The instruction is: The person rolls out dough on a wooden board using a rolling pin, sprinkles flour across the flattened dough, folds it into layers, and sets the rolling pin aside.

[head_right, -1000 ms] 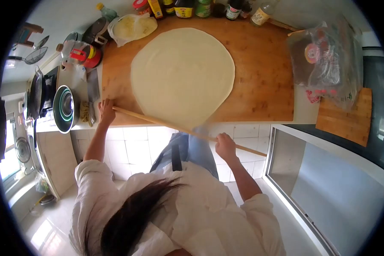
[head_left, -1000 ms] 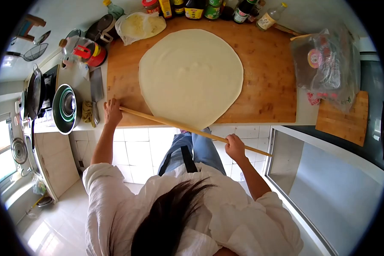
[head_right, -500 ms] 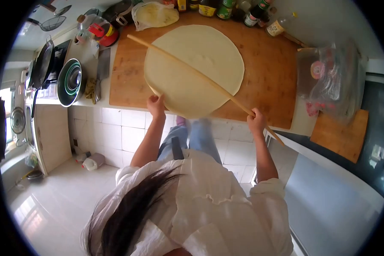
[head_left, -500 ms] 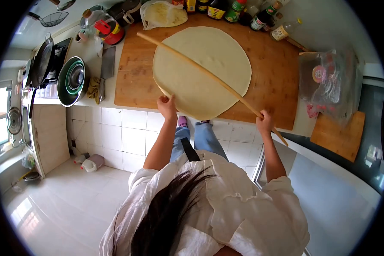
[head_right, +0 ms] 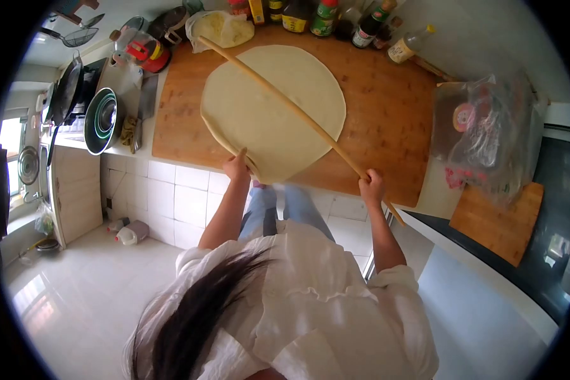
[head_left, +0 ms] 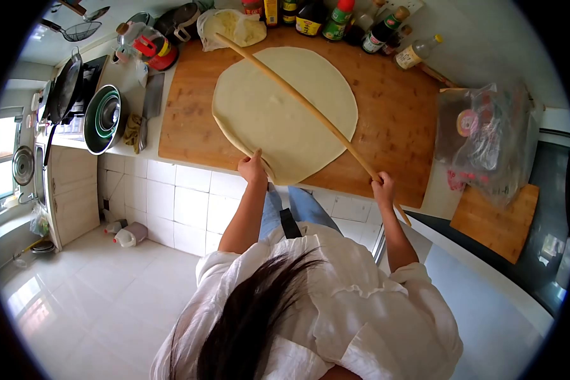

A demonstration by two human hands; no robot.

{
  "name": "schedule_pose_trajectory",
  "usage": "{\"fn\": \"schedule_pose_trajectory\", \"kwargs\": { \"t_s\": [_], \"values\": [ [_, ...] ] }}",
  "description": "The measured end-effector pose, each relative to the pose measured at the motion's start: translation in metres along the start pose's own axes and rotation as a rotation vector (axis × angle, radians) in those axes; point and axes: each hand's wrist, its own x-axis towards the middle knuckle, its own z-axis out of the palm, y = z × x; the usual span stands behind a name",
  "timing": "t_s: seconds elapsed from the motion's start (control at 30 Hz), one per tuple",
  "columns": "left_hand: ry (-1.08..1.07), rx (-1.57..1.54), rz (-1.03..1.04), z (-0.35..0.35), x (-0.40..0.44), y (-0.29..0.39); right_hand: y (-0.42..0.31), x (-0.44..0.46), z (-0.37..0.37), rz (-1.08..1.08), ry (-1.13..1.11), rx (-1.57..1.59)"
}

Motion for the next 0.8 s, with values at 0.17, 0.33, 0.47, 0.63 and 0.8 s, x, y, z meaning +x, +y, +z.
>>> {"fn": "schedule_pose_trajectory", "kwargs": {
  "t_s": [0.17, 0.33, 0.47, 0.63, 0.8],
  "values": [
    [0.135, -0.013, 0.154, 0.004, 0.049, 0.002, -0.012, 0.02, -0.013, -0.09, 0.016, 0.09],
    [0.228, 0.122, 0.191, -0.033, 0.09, 0.07, -0.013, 0.031, -0.023, -0.076, -0.047, 0.184],
    [0.396, 0.474, 0.852, -0.02, 0.079, 0.062, -0.006, 0.038, -0.019, -0.128, -0.093, 0.142],
    [-0.101, 0.936, 1.142, 0.024, -0.004, 0.004, -0.019, 0.044, -0.005, -0.121, -0.137, 0.051],
    [0.044, 1.108, 1.05, -0.043, 0.061, 0.018, -0.025, 0.047, -0.009, -0.183, -0.178, 0.089]
  ]
}}
